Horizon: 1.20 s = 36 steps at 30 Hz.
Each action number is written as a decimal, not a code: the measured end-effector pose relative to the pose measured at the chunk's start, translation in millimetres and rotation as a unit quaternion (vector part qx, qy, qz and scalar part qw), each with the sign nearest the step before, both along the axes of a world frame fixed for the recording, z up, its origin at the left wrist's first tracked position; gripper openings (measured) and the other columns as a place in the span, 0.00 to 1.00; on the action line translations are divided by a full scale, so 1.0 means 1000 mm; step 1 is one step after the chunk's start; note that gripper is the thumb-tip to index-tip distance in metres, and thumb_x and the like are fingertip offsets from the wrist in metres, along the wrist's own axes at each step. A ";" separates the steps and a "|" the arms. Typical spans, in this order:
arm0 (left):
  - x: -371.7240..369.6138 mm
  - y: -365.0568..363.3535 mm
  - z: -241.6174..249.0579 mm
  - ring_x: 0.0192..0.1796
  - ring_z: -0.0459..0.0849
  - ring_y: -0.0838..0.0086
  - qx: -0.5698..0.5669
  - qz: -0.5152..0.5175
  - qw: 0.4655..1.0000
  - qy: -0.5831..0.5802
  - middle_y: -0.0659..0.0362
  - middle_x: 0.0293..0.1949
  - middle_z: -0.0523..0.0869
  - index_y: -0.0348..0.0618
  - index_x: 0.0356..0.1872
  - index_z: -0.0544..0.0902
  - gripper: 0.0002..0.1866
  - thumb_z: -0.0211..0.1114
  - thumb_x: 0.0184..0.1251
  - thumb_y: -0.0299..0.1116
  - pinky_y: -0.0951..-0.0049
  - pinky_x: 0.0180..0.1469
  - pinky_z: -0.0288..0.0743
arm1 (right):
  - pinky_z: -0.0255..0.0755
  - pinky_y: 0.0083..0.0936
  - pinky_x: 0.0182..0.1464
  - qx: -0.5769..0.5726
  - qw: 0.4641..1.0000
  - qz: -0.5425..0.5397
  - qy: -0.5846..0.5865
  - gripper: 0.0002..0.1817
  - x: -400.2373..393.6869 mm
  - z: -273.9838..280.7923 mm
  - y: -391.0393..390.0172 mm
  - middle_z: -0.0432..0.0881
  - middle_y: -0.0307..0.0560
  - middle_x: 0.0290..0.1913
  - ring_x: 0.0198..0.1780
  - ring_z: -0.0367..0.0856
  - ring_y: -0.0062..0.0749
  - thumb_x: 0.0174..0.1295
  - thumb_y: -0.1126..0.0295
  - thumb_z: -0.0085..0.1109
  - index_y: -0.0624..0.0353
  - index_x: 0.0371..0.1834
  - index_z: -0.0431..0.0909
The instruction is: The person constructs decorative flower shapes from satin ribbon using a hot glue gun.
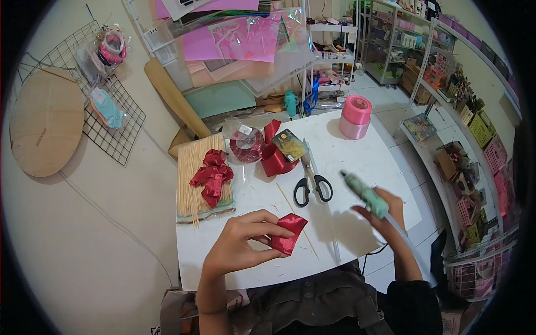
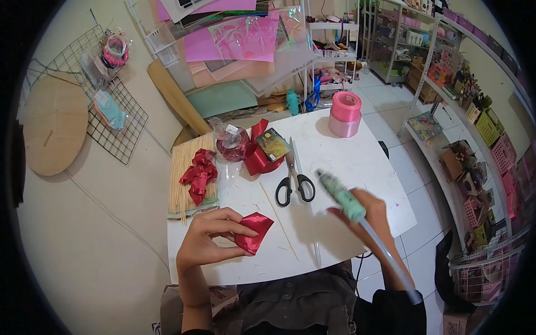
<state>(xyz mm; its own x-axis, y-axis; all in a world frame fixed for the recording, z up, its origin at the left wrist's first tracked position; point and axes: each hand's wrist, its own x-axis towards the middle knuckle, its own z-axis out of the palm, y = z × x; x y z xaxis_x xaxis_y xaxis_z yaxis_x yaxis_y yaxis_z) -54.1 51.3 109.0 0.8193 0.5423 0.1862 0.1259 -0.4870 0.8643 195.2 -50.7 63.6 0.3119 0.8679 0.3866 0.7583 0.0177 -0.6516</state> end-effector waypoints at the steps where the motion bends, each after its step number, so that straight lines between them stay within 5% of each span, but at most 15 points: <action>1: 0.000 0.000 0.000 0.34 0.77 0.78 0.006 0.004 1.000 -0.003 0.60 0.31 0.77 0.42 0.33 0.81 0.17 0.68 0.35 0.20 0.81 0.35 0.77 | 0.67 0.28 0.27 -0.016 0.999 -0.025 -0.022 0.15 0.012 -0.005 0.004 0.73 0.51 0.22 0.23 0.73 0.41 0.39 0.68 0.66 0.64 0.27 0.72; 5: 0.001 0.003 -0.002 0.35 0.77 0.77 0.009 0.016 1.000 -0.007 0.60 0.33 0.77 0.42 0.35 0.80 0.19 0.68 0.35 0.21 0.79 0.38 0.77 | 0.68 0.33 0.35 -0.057 0.989 -0.061 -0.123 0.18 0.053 -0.024 0.015 0.73 0.55 0.29 0.33 0.74 0.47 0.41 0.70 0.63 0.66 0.34 0.71; 11: 0.005 0.005 -0.002 0.38 0.77 0.76 0.023 0.060 0.997 -0.040 0.58 0.36 0.76 0.42 0.41 0.78 0.23 0.69 0.37 0.23 0.77 0.41 0.76 | 0.67 0.34 0.42 -0.182 0.973 -0.062 -0.129 0.20 0.064 -0.029 0.021 0.68 0.56 0.39 0.39 0.72 0.48 0.46 0.70 0.57 0.66 0.42 0.66; 17: 0.001 0.013 -0.005 0.36 0.75 0.79 0.024 0.102 0.994 -0.026 0.55 0.36 0.76 0.36 0.42 0.77 0.12 0.57 0.56 0.26 0.81 0.38 0.74 | 0.66 0.30 0.46 -0.233 0.960 -0.043 -0.145 0.24 0.065 -0.032 0.023 0.65 0.54 0.43 0.44 0.70 0.43 0.48 0.67 0.56 0.64 0.49 0.64; 19: 0.005 0.011 -0.007 0.32 0.73 0.83 -0.088 0.150 0.976 -0.128 0.56 0.33 0.76 0.33 0.41 0.77 0.11 0.52 0.60 0.26 0.85 0.34 0.69 | 0.65 0.30 0.46 -0.245 0.959 -0.031 -0.140 0.24 0.066 -0.027 0.024 0.65 0.54 0.43 0.44 0.70 0.43 0.48 0.67 0.55 0.64 0.49 0.65; 24: 0.003 0.017 -0.016 0.31 0.72 0.83 -0.087 0.227 0.955 -0.168 0.58 0.33 0.76 0.33 0.40 0.77 0.10 0.53 0.58 0.25 0.87 0.35 0.66 | 0.65 0.30 0.47 -0.236 0.961 -0.016 -0.143 0.24 0.065 -0.030 0.021 0.65 0.53 0.43 0.44 0.70 0.42 0.48 0.69 0.56 0.63 0.50 0.66; 26: 0.000 0.019 -0.014 0.32 0.73 0.83 -0.073 0.249 0.950 -0.173 0.59 0.32 0.77 0.33 0.40 0.77 0.10 0.53 0.58 0.24 0.87 0.36 0.66 | 0.65 0.32 0.46 -0.049 0.971 -0.068 -0.224 0.21 0.051 -0.026 0.023 0.66 0.53 0.41 0.42 0.70 0.43 0.45 0.70 0.59 0.64 0.44 0.69; 28: -0.001 0.019 -0.013 0.36 0.75 0.82 -0.075 0.287 0.941 -0.161 0.59 0.32 0.78 0.32 0.40 0.77 0.10 0.54 0.57 0.24 0.86 0.40 0.67 | 0.65 0.33 0.44 -0.001 0.989 -0.022 -0.144 0.16 0.017 -0.015 0.026 0.67 0.53 0.39 0.40 0.69 0.45 0.44 0.70 0.60 0.64 0.35 0.70; 30: 0.000 0.018 -0.013 0.36 0.75 0.82 -0.075 0.291 0.937 -0.175 0.58 0.33 0.79 0.32 0.40 0.77 0.10 0.54 0.57 0.24 0.86 0.40 0.67 | 0.65 0.34 0.42 -0.083 0.993 0.084 -0.004 0.14 -0.028 -0.012 0.024 0.68 0.53 0.36 0.39 0.69 0.45 0.45 0.67 0.60 0.63 0.29 0.68; 36: 0.000 0.018 -0.013 0.37 0.75 0.81 -0.036 0.315 0.924 -0.216 0.56 0.35 0.80 0.31 0.40 0.77 0.10 0.55 0.57 0.24 0.85 0.41 0.67 | 0.69 0.32 0.35 -0.116 0.972 0.151 -0.138 0.15 -0.079 -0.053 0.030 0.66 0.54 0.32 0.35 0.70 0.45 0.49 0.67 0.54 0.68 0.31 0.64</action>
<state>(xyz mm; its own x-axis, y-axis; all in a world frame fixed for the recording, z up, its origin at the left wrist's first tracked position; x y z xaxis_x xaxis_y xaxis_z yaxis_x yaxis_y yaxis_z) -53.7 69.5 96.4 0.1955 0.9094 0.3672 0.0010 -0.3746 0.9272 116.6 -20.8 10.4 -0.0589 0.9775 0.2026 0.8882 0.1440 -0.4364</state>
